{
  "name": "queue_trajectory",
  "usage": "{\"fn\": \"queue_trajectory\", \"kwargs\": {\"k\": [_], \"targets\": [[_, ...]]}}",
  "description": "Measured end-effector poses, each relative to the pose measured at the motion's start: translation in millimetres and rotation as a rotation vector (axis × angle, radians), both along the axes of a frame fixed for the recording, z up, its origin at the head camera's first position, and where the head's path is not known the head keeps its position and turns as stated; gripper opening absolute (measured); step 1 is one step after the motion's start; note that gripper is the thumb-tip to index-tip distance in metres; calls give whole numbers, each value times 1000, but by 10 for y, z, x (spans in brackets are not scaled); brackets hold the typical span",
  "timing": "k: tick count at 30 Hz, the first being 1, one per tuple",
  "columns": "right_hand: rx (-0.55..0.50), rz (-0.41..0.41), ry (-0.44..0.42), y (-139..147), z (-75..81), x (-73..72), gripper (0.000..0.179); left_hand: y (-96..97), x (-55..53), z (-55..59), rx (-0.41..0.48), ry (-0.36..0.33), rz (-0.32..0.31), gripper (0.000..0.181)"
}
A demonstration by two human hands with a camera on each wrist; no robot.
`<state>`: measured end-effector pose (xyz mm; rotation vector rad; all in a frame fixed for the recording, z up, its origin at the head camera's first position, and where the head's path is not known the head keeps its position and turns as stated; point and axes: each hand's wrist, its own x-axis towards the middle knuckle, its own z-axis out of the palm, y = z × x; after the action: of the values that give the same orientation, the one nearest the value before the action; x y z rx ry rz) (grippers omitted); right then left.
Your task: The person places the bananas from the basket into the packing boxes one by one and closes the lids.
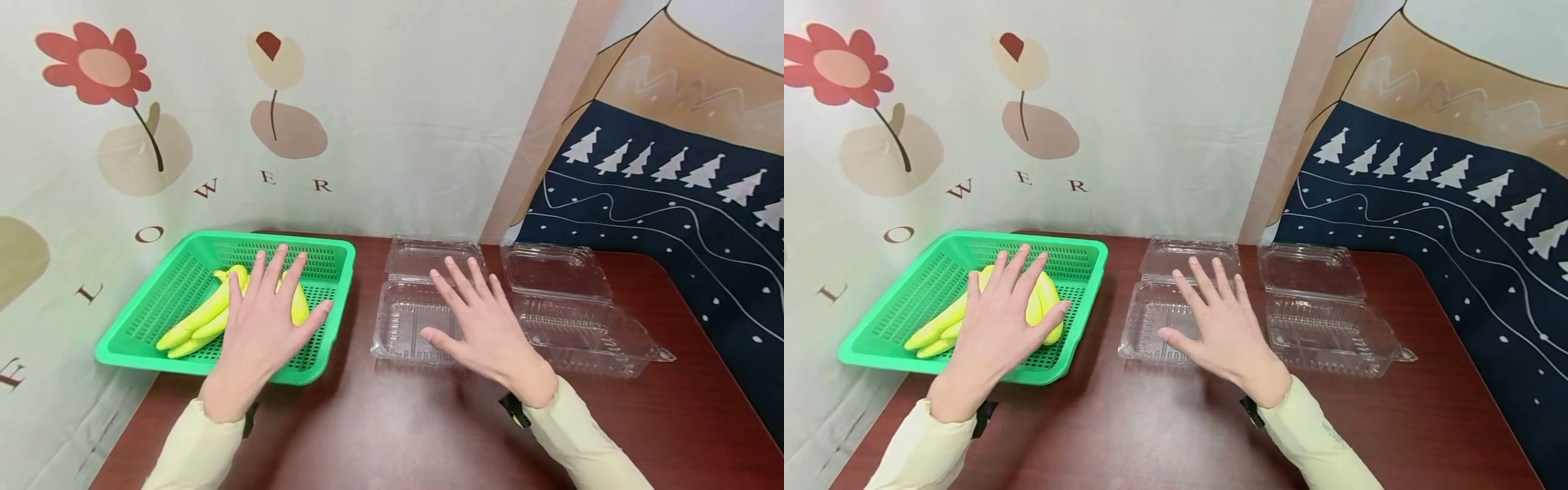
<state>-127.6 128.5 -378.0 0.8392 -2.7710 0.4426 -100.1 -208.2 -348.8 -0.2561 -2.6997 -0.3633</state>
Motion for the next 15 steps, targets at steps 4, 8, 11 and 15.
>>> {"fn": "queue_trajectory", "kwargs": {"k": [4, 8, 11, 15], "targets": [[7, 57, 32, -170, -26, -4, 89, -169, 1, 14, -27, 2, -1, 80], [28, 101, 44, -334, -53, 4, 92, -340, -10, 20, -62, -10, -11, 79], [53, 137, 47, -463, -86, 11, 91, -475, -32, 14, -87, -19, -26, 79], [86, 201, 57, -636, -145, 28, 88, -660, -76, 1, -128, -3, -58, 78]]}}
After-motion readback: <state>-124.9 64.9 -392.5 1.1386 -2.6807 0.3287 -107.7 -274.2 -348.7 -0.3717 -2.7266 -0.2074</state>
